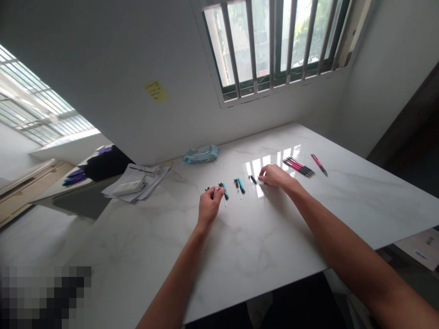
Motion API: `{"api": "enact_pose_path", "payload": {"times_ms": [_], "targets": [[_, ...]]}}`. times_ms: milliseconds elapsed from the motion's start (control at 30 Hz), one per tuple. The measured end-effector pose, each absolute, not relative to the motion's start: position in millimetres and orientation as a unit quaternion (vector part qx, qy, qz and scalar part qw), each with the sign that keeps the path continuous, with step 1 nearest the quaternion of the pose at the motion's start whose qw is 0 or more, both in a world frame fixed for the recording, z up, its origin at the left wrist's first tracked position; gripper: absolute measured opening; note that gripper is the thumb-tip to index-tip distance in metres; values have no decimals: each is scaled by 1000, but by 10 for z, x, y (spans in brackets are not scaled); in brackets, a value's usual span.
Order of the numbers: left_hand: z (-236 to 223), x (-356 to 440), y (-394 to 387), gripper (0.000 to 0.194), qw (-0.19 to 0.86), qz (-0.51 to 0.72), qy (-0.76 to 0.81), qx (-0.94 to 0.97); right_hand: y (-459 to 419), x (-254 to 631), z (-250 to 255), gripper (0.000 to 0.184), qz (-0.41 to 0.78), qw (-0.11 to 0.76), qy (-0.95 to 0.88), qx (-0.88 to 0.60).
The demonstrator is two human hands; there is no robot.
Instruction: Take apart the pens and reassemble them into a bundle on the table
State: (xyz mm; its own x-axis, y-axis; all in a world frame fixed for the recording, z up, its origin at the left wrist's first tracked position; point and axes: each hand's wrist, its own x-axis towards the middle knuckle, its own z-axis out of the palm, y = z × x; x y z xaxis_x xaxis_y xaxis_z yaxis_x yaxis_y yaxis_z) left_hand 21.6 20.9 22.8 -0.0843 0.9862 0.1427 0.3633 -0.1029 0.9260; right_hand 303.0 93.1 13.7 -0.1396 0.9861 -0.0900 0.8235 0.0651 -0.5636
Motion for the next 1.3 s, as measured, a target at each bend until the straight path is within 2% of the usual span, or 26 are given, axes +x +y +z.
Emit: {"api": "enact_pose_path", "payload": {"times_ms": [333,600,767,1033,1300], "targets": [[421,477,289,31,154,283,635,702,1009,3052,67,17,214,148,-725,-638],[542,1000,809,13,116,126,665,727,1006,2932,45,19,201,148,-735,-630],[517,1196,1002,28,67,9,676,734,997,2920,66,18,209,150,-732,-632],[397,1286,1113,34,42,-4,676,736,964,2893,115,18,211,156,-724,-637],[422,1274,1106,31,81,-3,666,742,962,2853,87,19,199,164,-726,-637]]}}
